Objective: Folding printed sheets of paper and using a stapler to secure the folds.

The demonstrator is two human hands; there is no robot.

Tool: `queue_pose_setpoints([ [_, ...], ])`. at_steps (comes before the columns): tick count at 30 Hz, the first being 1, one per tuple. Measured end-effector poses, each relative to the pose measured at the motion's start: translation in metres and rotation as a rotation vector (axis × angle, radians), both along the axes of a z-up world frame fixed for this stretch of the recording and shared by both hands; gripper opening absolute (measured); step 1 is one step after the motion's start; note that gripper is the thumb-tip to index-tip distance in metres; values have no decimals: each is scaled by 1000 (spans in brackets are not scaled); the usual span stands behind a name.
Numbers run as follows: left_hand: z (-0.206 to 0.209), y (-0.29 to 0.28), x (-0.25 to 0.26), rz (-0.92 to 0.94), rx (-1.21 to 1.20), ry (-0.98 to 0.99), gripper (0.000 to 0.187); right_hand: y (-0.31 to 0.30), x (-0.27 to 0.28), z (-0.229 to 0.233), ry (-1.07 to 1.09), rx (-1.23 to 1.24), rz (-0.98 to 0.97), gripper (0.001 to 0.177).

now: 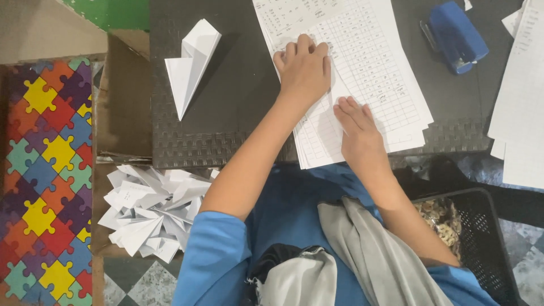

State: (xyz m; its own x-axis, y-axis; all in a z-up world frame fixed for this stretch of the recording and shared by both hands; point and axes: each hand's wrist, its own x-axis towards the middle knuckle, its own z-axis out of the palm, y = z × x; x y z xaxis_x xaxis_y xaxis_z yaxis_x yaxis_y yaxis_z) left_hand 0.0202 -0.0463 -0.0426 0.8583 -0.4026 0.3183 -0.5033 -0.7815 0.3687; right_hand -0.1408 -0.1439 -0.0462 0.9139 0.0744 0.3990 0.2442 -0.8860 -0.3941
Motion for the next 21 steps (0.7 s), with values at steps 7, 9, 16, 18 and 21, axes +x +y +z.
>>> queue_pose_setpoints([
  [7, -3, 0, -4, 36, -60, 5, 14, 0, 1, 18, -56, 71, 34, 25],
  [9, -8, -3, -3, 63, -49, 4, 20, -2, 1, 13, -42, 58, 29, 28],
  [16, -7, -5, 1, 104, -139, -10, 21, -9, 4, -6, -78, -16, 24, 32],
  [18, 2, -2, 0, 99, -119, 218, 14, -8, 1, -5, -93, -25, 31, 32],
  [21, 6, -1, 4, 82, -130, 246, 12, -5, 2, 3, -53, -18, 5, 31],
])
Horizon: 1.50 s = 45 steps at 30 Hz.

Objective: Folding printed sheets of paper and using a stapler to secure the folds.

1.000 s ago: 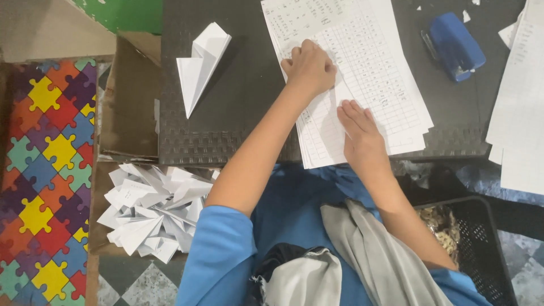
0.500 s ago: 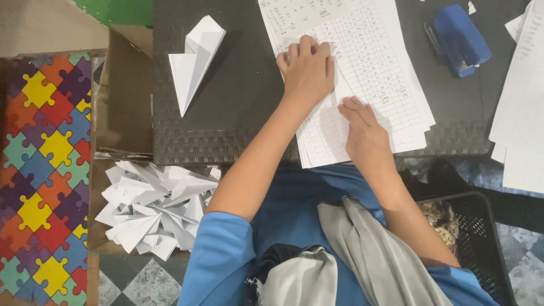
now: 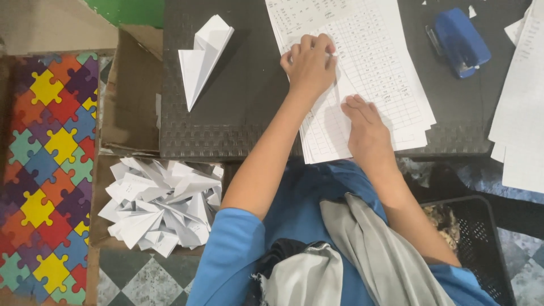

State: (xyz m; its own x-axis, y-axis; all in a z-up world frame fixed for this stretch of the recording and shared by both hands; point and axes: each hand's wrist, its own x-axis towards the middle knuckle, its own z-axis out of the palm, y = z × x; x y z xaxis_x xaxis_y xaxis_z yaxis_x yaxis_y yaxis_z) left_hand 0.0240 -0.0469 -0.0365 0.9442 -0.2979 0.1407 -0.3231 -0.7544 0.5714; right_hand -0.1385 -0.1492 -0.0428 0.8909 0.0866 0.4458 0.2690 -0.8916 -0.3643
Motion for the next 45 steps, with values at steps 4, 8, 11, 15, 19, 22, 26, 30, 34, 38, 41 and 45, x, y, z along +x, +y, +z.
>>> queue_pose_setpoints([
  [4, 4, 3, 0, 4, -18, 21, 12, -1, -1, -9, -32, 15, 3, 33],
  [8, 1, 1, 0, 27, -39, -87, 10, -1, 0, -8, -32, 7, -4, 32],
  [11, 4, 0, -2, 37, -14, -65, 10, 0, -3, -2, 6, -32, 0, 34],
  [15, 13, 0, 7, 34, -27, 82, 17, -2, -12, 8, 122, -138, 7, 46],
  [19, 16, 2, 8, 24, 19, 172, 17, -4, -17, 8, 176, -150, 32, 54],
  [22, 16, 9, -7, -21, -8, -11, 16, -6, -13, 11, 223, -189, 30, 56],
  [26, 4, 20, -58, -294, 192, -259, 40, -7, -13, 11, 223, -164, 46, 59],
  [30, 35, 30, -76, -409, 266, -44, 48, -8, -13, 14, 367, -345, -12, 54],
  [34, 2, 15, -70, -288, 500, -242, 52, -11, -14, -3, 176, -253, 33, 60],
  [38, 5, 3, -70, -210, 451, -130, 53, -12, -13, -9, 167, -264, 33, 64],
  [41, 1, -11, -70, -133, 449, -91, 55, -12, -13, -7, 144, -275, 37, 60],
  [45, 7, -22, -70, -76, 553, -22, 58, -13, -14, -8, 134, -240, 75, 56],
])
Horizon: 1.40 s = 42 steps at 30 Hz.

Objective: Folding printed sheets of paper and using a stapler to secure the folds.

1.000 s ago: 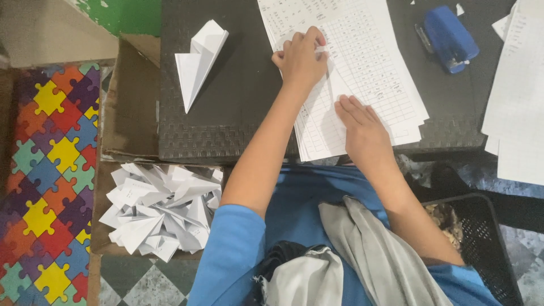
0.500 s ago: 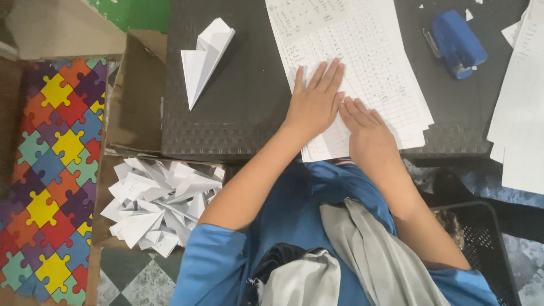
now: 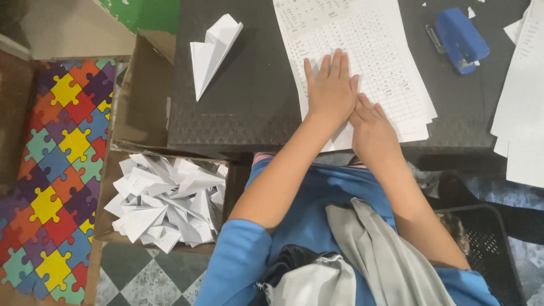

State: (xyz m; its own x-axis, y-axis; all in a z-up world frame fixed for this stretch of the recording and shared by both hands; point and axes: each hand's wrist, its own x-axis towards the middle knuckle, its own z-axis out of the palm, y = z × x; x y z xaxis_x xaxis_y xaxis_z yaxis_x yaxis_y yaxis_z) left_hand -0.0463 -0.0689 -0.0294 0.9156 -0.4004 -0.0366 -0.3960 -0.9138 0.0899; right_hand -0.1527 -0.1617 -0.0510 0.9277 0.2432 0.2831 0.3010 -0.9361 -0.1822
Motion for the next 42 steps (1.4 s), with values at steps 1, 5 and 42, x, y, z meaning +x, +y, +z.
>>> queue_pose_setpoints([
  [1, 3, -2, 0, 2, -2, -10, 58, 0, 1, -2, -10, -2, 2, 56],
  [5, -2, -1, 0, 9, -15, -21, 57, -1, 2, -9, -17, -28, -18, 58],
  [42, 55, 34, 118, 201, -145, 609, 41, 9, -5, 43, 118, 228, -12, 46],
])
